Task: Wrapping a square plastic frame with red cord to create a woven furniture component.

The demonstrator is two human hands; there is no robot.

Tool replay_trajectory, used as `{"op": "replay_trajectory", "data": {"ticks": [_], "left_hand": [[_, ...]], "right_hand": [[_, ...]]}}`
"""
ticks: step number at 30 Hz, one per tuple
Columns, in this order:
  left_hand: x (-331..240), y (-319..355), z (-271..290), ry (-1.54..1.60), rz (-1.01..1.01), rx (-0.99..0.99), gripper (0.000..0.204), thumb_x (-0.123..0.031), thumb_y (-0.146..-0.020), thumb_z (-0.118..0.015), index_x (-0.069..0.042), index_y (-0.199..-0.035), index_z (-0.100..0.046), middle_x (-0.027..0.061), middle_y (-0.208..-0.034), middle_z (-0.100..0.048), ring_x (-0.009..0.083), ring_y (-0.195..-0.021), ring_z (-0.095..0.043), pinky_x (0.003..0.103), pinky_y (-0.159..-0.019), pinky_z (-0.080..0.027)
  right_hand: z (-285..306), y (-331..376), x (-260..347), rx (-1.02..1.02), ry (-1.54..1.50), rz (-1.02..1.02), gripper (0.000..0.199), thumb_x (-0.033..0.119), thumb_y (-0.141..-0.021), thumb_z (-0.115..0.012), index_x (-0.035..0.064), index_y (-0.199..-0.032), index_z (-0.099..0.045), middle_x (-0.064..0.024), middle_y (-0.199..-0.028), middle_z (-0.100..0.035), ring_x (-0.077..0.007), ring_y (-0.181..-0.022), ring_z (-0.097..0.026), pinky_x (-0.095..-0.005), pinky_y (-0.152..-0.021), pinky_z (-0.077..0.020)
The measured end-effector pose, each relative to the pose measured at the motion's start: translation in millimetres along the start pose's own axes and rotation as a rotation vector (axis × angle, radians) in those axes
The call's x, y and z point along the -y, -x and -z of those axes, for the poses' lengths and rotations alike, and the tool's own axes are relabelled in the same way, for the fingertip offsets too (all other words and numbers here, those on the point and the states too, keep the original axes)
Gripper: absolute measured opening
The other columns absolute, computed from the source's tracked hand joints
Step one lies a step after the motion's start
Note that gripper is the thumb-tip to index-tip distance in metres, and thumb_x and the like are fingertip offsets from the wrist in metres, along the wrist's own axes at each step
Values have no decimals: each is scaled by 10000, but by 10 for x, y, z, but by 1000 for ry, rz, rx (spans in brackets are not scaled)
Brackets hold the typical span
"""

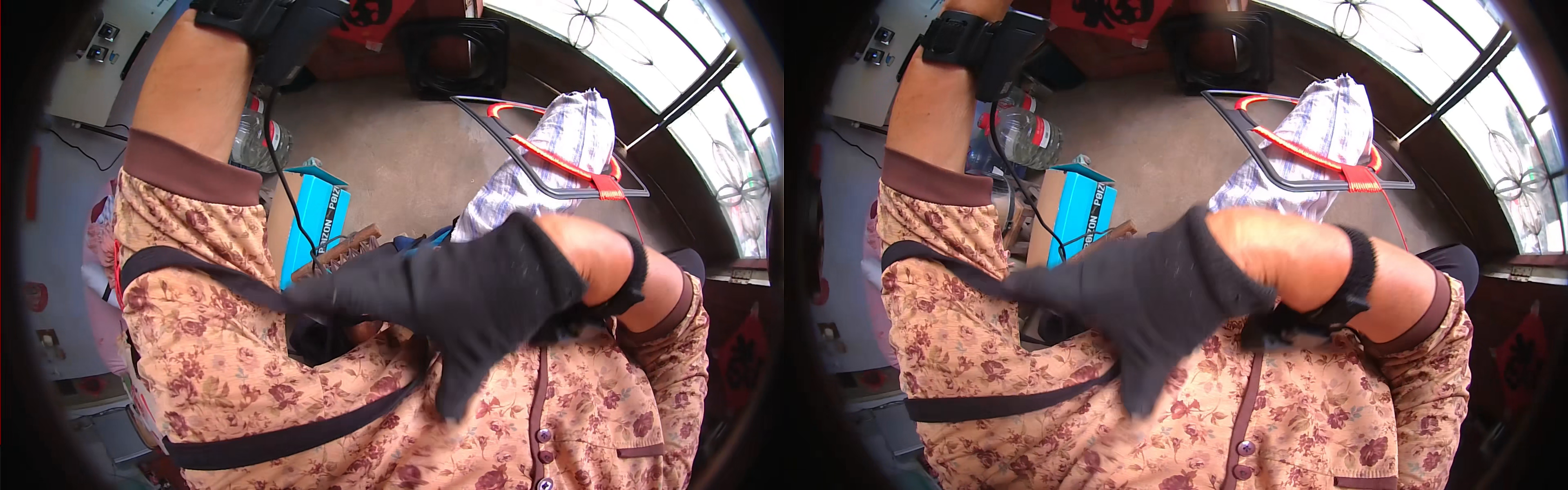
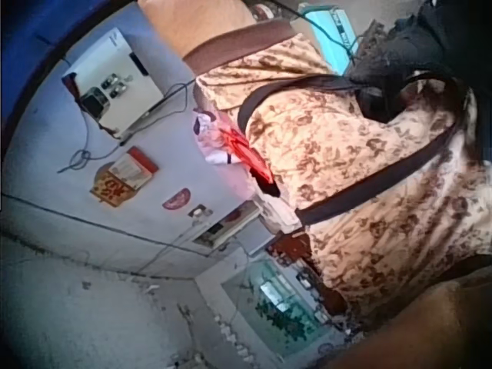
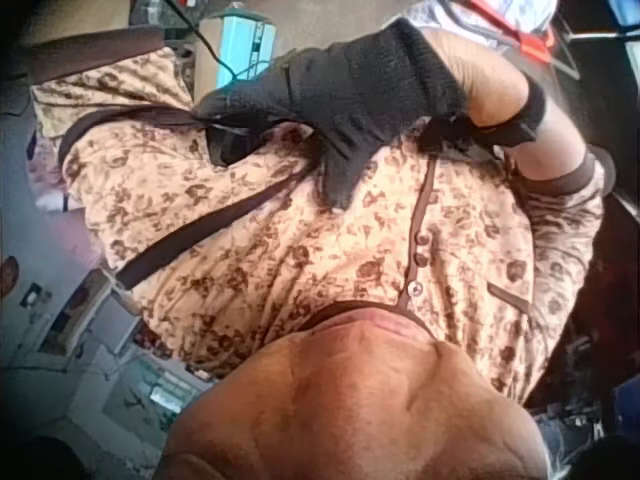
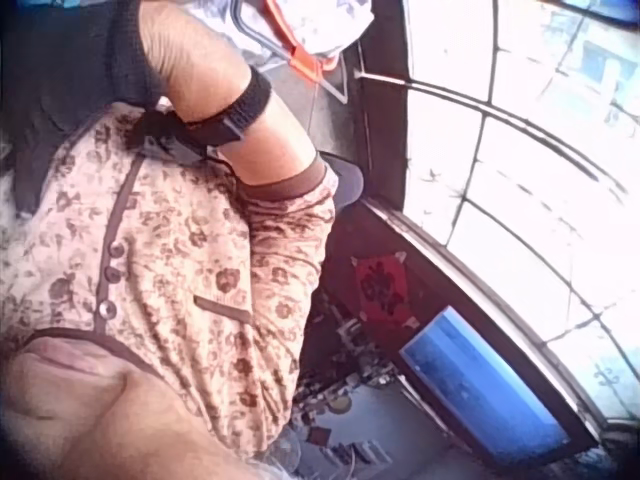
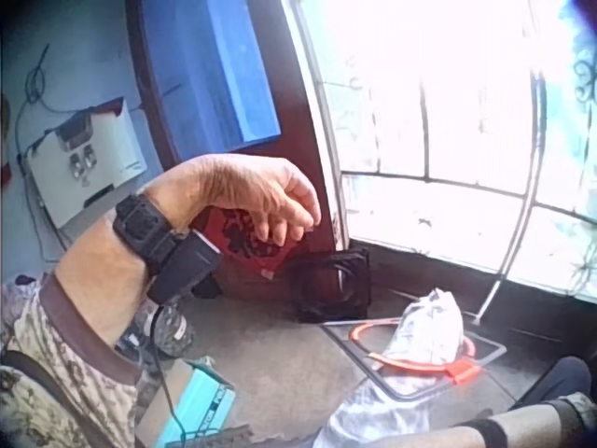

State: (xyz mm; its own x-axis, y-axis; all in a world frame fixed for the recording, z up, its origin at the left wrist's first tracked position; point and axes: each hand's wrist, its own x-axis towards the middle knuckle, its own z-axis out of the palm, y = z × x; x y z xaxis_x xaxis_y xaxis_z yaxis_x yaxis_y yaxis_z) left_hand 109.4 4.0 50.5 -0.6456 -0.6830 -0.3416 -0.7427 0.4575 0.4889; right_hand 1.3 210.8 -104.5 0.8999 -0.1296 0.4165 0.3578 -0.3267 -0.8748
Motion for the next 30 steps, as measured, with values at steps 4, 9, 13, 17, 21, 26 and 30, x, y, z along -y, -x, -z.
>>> {"op": "replay_trajectory", "data": {"ticks": [4, 9, 13, 17, 21, 26, 30], "left_hand": [[4, 40, -22, 28, 7, 6, 260, -172, -927, -637, 4, -1117, -616, 84, -900, -671, 130, -696, -652, 222, -559, -521], [174, 24, -186, 97, 33, 29, 245, -159, -928, -629, 5, -1110, -616, 82, -897, -667, 126, -686, -643, 222, -554, -513], [448, -168, -535, 104, -1, 127, 291, -153, -895, -655, -10, -1145, -611, 82, -907, -657, 155, -697, -659, 257, -549, -519], [454, -203, -909, 72, -121, 266, 256, -164, -885, -623, -28, -1103, -622, 54, -865, -660, 144, -695, -650, 285, -547, -531], [84, 86, -1313, 115, -378, 273, 202, -67, -881, -637, 3, -1070, -642, 50, -842, -636, 113, -692, -631, 270, -607, -525], [-54, 533, -1532, 378, -700, 716, 258, -64, -877, -684, 19, -1122, -673, 149, -956, -706, 274, -850, -704, 339, -748, -546], [-8, 553, -1541, 630, -890, 1013, 253, -61, -866, -728, 108, -1037, -650, 242, -895, -679, 372, -778, -677, 388, -649, -517]], "right_hand": [[-258, -149, 44, -133, 14, -56, 867, 264, -689, -833, 47, -1391, -372, -172, -1057, -665, -305, -959, -663, -397, -791, -515], [38, -157, 194, -269, -474, -382, 297, 247, -804, -697, -6, -956, -670, -72, -815, -673, -151, -812, -661, -314, -714, -528], [33, -337, 276, -214, -487, -209, 333, 242, -826, -620, -16, -1027, -681, -91, -913, -716, -188, -812, -687, -328, -700, -543], [-205, -490, 332, -146, -149, 2, 321, 242, -822, -625, -11, -1012, -680, -94, -905, -709, -200, -807, -685, -334, -696, -541], [-237, -434, 400, -174, 17, -5, 309, 241, -818, -630, -6, -997, -678, -97, -897, -702, -212, -801, -682, -340, -692, -540], [-86, -276, 384, -276, 97, -93, 294, 241, -813, -636, 1, -978, -677, -101, -887, -693, -227, -795, -679, -347, -687, -538], [-20, -156, 319, -328, 114, -152, 283, 240, -809, -641, 6, -964, -675, -104, -879, -686, -239, -789, -677, -352, -683, -537]]}}
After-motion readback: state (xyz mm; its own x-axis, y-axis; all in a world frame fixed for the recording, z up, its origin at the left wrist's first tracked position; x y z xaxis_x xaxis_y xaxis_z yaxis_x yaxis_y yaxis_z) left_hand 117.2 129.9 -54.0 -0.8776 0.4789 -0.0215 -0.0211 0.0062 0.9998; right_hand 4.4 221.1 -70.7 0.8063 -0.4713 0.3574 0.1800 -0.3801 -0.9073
